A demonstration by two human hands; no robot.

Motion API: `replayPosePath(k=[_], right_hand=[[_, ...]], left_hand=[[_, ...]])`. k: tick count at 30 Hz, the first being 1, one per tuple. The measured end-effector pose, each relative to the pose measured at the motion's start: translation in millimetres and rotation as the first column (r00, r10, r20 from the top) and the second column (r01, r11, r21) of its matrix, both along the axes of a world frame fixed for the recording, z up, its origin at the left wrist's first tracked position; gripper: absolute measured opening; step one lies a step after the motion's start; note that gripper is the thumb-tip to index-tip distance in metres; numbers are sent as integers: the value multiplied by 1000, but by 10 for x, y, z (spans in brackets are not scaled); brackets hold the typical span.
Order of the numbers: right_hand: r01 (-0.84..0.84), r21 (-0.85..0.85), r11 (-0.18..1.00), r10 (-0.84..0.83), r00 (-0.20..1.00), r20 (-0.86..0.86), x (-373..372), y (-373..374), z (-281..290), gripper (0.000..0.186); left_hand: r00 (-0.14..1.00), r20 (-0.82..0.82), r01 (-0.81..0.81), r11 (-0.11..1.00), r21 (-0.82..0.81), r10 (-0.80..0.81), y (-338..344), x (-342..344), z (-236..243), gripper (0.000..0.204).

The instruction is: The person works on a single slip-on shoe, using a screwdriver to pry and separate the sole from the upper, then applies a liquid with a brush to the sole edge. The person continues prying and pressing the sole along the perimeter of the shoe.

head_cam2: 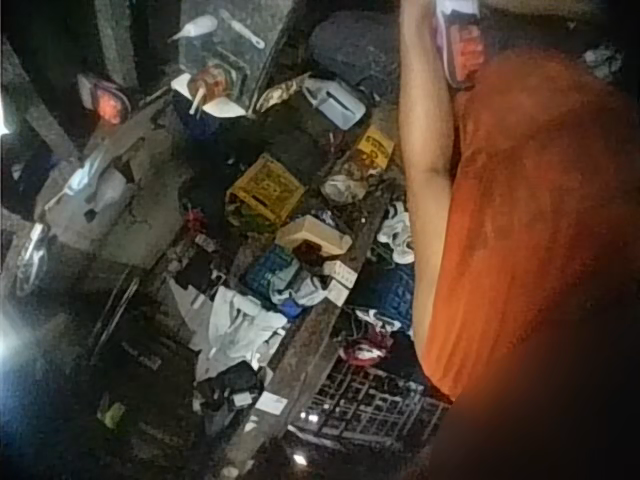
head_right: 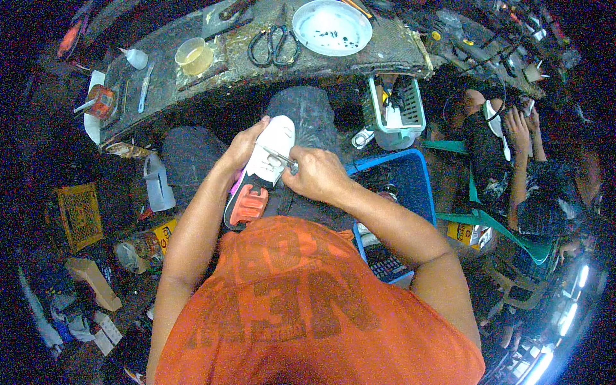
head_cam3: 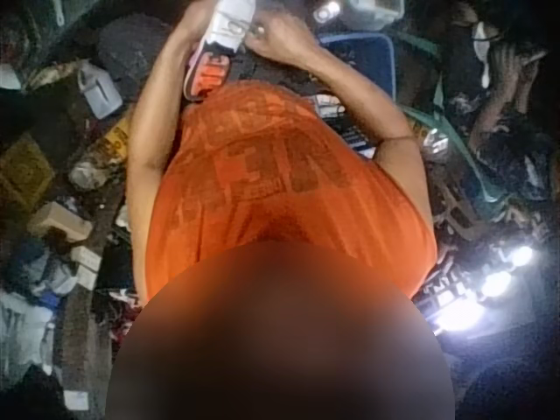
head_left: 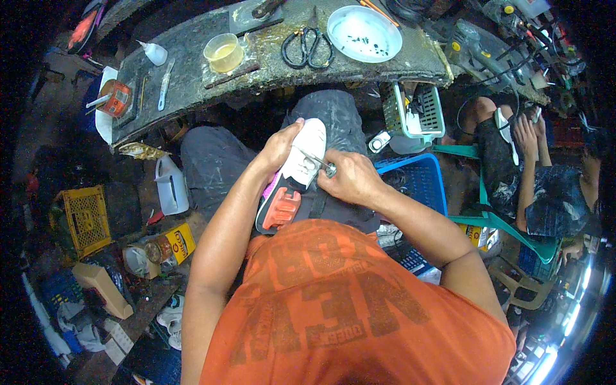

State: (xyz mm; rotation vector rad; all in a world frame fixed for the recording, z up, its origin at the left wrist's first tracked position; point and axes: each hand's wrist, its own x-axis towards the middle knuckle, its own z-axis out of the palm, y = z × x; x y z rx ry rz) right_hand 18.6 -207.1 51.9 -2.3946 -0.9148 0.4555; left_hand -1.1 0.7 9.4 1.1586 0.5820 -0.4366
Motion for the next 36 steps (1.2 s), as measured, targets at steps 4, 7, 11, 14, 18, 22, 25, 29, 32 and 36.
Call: replayPosePath(k=[4,7,11,14,18,22,25,29,32,36], right_hand=[[-14,-21,1000,14,1000,10,-28,-6,-8,25],[-47,-13,999,48,999,25,-57,-19,0,26],[-94,-16,995,95,995,40,-54,-35,3,27],[-35,-58,998,35,999,3,-20,-25,-12,27],[-6,-21,1000,6,1000,-11,-3,-28,-6,28],[-42,-43,998,43,999,15,-35,-39,7,29],[-57,-49,997,58,998,22,-46,-45,9,30],[-42,-11,999,42,999,27,-19,-46,2,34],[-37,-19,999,37,999,10,-13,-51,-1,34],[-62,-7,998,62,998,11,-42,-63,2,33]], left_hand=[[1000,-10,2,1000,19,-2,-3,-8,10,55],[1000,-13,-3,999,34,3,-3,-3,7,55],[1000,-19,-12,999,33,13,-1,-14,-3,55],[1000,-4,-9,1000,13,9,-5,-19,-36,55],[1000,-4,4,1000,-15,-4,19,-17,-65,55],[1000,-15,4,1000,21,-3,13,-7,-31,56],[1000,-25,7,998,68,-5,4,-21,10,57],[1000,-18,-2,999,49,3,5,-21,8,59],[1000,-26,-12,998,57,13,4,-3,-33,59],[999,-43,4,1000,12,-4,18,4,-68,59]])
